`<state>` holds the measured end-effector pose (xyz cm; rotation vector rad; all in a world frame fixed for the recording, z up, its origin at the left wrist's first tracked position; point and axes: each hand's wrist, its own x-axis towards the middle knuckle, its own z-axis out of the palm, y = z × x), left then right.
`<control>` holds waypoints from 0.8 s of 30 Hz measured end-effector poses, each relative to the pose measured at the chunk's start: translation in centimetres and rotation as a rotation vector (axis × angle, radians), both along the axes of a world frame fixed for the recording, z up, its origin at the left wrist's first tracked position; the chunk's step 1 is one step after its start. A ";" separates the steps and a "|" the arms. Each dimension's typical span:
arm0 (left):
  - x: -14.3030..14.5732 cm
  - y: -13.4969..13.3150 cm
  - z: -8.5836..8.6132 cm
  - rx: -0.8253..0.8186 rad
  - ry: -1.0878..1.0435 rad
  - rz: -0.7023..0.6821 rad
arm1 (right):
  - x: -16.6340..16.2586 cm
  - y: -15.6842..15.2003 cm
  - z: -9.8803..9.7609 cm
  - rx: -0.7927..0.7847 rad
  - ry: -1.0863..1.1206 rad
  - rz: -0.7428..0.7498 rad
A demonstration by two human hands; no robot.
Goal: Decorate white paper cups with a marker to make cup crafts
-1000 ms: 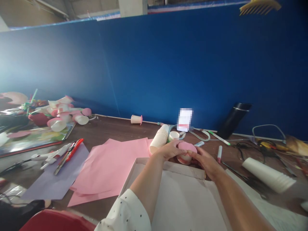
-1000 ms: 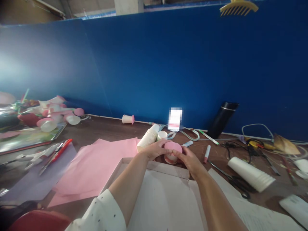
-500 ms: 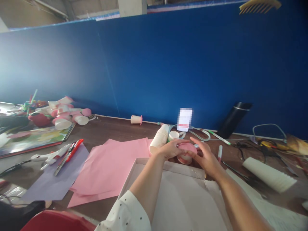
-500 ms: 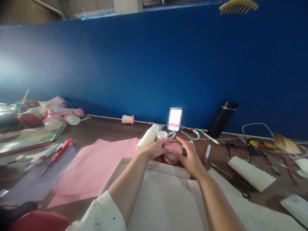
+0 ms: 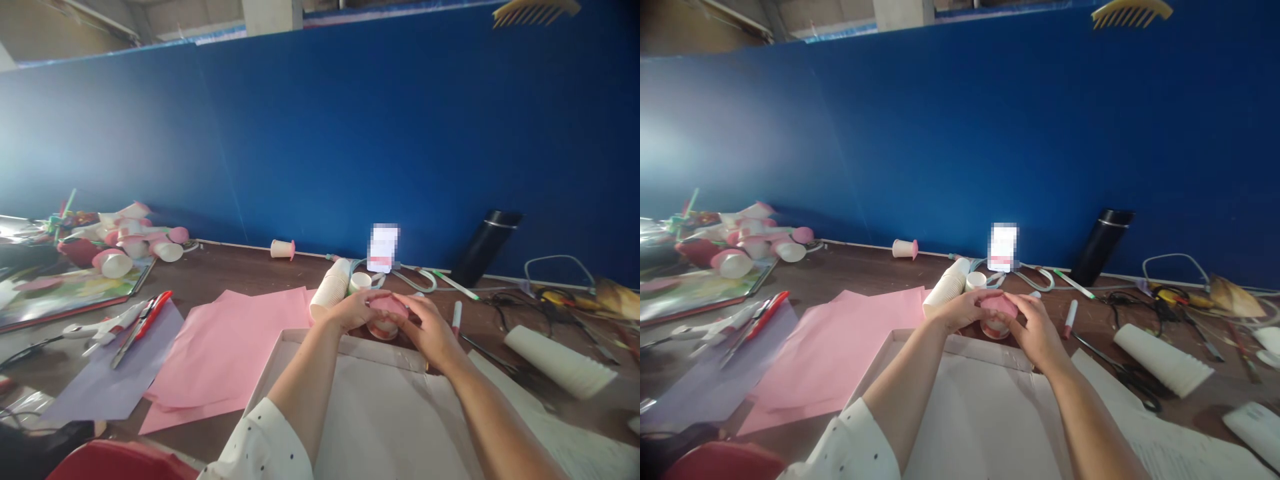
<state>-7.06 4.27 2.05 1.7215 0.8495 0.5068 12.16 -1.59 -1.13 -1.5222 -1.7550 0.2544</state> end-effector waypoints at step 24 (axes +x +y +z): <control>-0.1 0.0 -0.1 0.002 0.008 -0.027 | 0.3 -0.5 0.9 -0.055 -0.311 -0.051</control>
